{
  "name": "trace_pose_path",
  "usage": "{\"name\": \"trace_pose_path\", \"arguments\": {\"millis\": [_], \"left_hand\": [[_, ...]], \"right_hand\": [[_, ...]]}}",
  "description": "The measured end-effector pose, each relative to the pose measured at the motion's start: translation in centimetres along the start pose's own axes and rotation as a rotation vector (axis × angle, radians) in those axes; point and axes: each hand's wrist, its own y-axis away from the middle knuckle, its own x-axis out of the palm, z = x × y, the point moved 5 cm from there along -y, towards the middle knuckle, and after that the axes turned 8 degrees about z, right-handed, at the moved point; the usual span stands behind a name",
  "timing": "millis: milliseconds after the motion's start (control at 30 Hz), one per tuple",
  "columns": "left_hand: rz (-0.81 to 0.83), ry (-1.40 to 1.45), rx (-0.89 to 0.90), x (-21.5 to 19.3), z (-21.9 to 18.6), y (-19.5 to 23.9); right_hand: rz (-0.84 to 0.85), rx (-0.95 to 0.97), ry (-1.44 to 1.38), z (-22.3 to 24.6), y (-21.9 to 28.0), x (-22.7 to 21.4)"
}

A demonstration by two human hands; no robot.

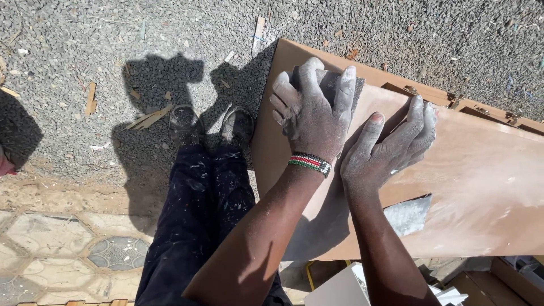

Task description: The person sands the edges and surfaces of a brown wooden cabinet using a sanding block. They work on the top edge, side edges, and interior shelves, moving around the cabinet to reach different areas.

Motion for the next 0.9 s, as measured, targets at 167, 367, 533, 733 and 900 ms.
{"name": "trace_pose_path", "arguments": {"millis": [167, 367, 533, 733, 900], "left_hand": [[0.322, -0.269, -0.116, -4.0, 16.6, 3.8], [0.194, 0.136, -0.268, -13.0, 21.3, 0.5], [0.423, 0.298, 0.115, -11.9, 11.7, 4.5], [0.712, 0.601, 0.129, -8.5, 8.7, 8.4], [0.713, 0.603, 0.089, -7.1, 10.4, 8.6]], "right_hand": [[0.288, -0.246, 0.134, 1.8, 3.4, 0.7], [0.733, -0.626, -0.222, 6.0, 17.0, 2.7], [0.998, 0.153, -1.160, 10.8, 11.1, -1.8], [0.893, 0.208, -0.672, 6.9, 9.8, -8.0], [0.565, -0.297, -0.046, 2.9, 8.9, -9.4]]}}
